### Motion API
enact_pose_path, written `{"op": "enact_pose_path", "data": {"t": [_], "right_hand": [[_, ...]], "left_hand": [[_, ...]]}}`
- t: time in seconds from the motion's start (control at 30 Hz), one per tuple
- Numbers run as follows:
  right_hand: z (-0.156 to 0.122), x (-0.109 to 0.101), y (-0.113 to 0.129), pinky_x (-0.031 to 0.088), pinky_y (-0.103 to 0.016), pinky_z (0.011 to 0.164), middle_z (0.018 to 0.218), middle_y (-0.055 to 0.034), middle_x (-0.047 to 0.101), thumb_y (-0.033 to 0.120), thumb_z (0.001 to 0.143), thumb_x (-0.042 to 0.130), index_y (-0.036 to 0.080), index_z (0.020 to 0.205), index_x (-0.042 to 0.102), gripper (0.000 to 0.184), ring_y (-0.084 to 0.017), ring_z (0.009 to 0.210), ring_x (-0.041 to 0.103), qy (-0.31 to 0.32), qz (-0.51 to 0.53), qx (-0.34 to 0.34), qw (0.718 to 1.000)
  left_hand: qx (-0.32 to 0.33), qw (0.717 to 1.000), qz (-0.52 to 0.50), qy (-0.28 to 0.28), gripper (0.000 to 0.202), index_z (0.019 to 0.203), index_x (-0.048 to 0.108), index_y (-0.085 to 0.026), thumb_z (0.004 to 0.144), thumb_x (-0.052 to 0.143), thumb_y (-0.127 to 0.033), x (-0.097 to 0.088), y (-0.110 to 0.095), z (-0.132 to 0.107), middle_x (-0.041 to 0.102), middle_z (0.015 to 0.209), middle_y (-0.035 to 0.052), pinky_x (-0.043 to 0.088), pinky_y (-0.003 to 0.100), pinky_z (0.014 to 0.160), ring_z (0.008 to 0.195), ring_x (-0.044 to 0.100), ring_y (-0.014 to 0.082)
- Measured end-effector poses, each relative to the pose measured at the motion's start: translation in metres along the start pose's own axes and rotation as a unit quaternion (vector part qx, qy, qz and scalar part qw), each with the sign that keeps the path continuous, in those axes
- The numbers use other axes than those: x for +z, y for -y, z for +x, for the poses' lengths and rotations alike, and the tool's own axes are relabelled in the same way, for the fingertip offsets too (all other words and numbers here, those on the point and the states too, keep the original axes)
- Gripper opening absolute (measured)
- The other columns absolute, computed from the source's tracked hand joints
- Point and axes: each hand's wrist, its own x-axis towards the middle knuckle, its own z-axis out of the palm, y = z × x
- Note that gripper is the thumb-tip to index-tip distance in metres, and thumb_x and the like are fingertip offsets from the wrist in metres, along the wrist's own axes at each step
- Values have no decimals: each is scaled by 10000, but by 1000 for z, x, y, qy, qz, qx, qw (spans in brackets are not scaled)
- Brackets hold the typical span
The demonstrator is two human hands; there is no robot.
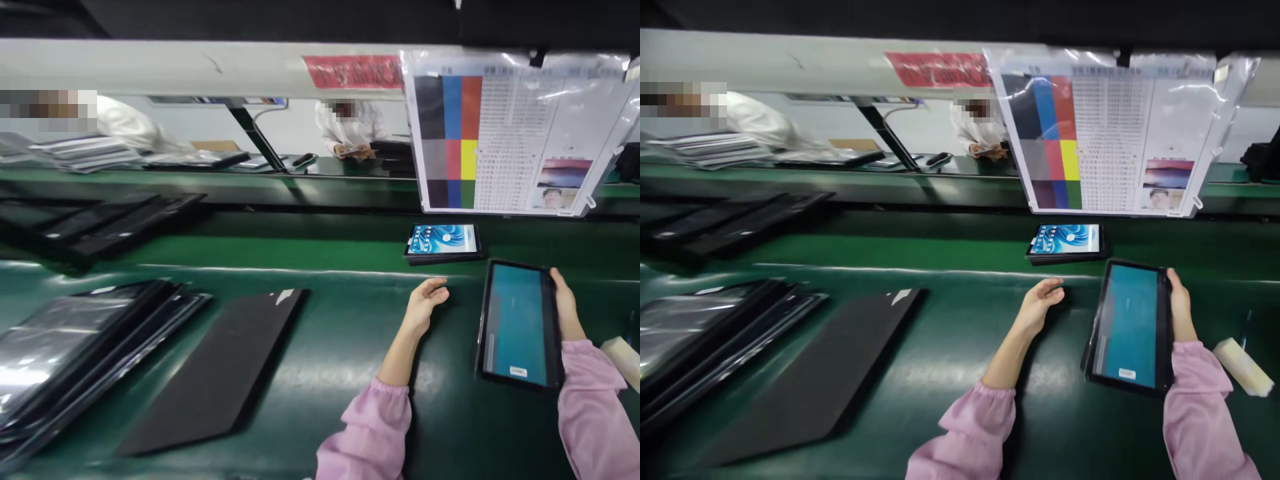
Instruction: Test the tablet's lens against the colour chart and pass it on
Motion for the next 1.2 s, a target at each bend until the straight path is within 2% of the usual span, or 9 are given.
{"op": "enact_pose_path", "data": {"t": [0.13, 0.23, 0.37, 0.47, 0.53, 0.67, 0.8, 1.0, 1.2], "right_hand": [[-26, 29, -1, 576, -460, 951, 1069, -150, 746, 671, 854, 669, 94, 1040, 771, 614, -329, 1054, 698, 117, -102, -50, 987], [-46, 41, 5, 296, -506, 1243, 1546, -110, 509, 729, 840, 622, 187, 1358, 677, 752, -331, 1492, 374, 177, -167, -136, 960], [-77, 39, 18, 42, -614, 1268, 1689, -76, 279, 697, 723, 770, 271, 1547, 498, 966, -360, 1574, 147, 241, -250, -216, 913], [-105, 40, 24, -66, -669, 1227, 1684, -100, 274, 614, 794, 750, 261, 1613, 373, 968, -391, 1572, 124, 256, -348, -336, 837], [-127, 46, 25, -56, -697, 1210, 1680, -112, 272, 576, 859, 694, 265, 1618, 335, 896, -402, 1567, 136, 253, -391, -402, 788], [-160, 61, 24, 41, -756, 1187, 1707, -165, 139, 565, 841, 745, 232, 1604, 303, 942, -441, 1560, 131, 242, -449, -403, 760], [-164, 61, 28, 81, -786, 1168, 1707, -195, 108, 467, 817, 796, 222, 1585, 300, 946, -445, 1562, 126, 231, -516, -398, 722], [-147, 43, 57, 99, -780, 1166, 1696, -185, 136, 516, 950, 549, 235, 1527, 411, 656, -448, 1562, 135, 179, -496, -417, 740], [-135, 34, 61, 106, -844, 1120, 1706, -139, 121, 587, 896, 636, 316, 1525, 395, 726, -481, 1557, 116, 266, -499, -405, 718]], "left_hand": [[-19, 999, 33, 15, 388, 900, 750, -133, 602, 903, -329, 6, 6, -3, 744, 904, 90, 592, 323, 730, 851, 688, 219], [-15, 998, 61, 6, 305, 984, 760, -133, 715, 794, -271, 6, 5, -4, 749, 982, 106, 553, 266, 669, 867, 674, 206], [0, 995, 99, -25, 289, 1049, 753, -136, 776, 682, -198, 3, 0, -2, 736, 1045, 100, 473, 233, 598, 748, 602, 156], [19, 993, 111, -37, 364, 1032, 760, -136, 671, 722, -104, 5, -3, -2, 728, 1003, 62, 461, 234, 656, 691, 531, 120], [33, 993, 108, -44, 445, 1026, 767, -139, 590, 741, -54, 6, -5, -1, 708, 931, 25, 443, 220, 685, 703, 503, 109], [37, 994, 91, -42, 516, 1035, 777, -148, 531, 735, -44, 9, -8, 3, 651, 826, -15, 419, 202, 666, 712, 500, 107], [29, 996, 75, -23, 455, 978, 793, -155, 532, 760, -76, 11, -11, 4, 688, 861, 9, 446, 213, 672, 733, 542, 118], [43, 996, 52, -57, 384, 955, 799, -165, 574, 787, -120, 13, -12, 3, 759, 1040, 62, 530, 267, 779, 850, 612, 162], [48, 994, 43, -87, 355, 966, 789, -158, 619, 767, -88, 15, -11, 4, 768, 1081, 70, 566, 286, 818, 867, 646, 166]]}}
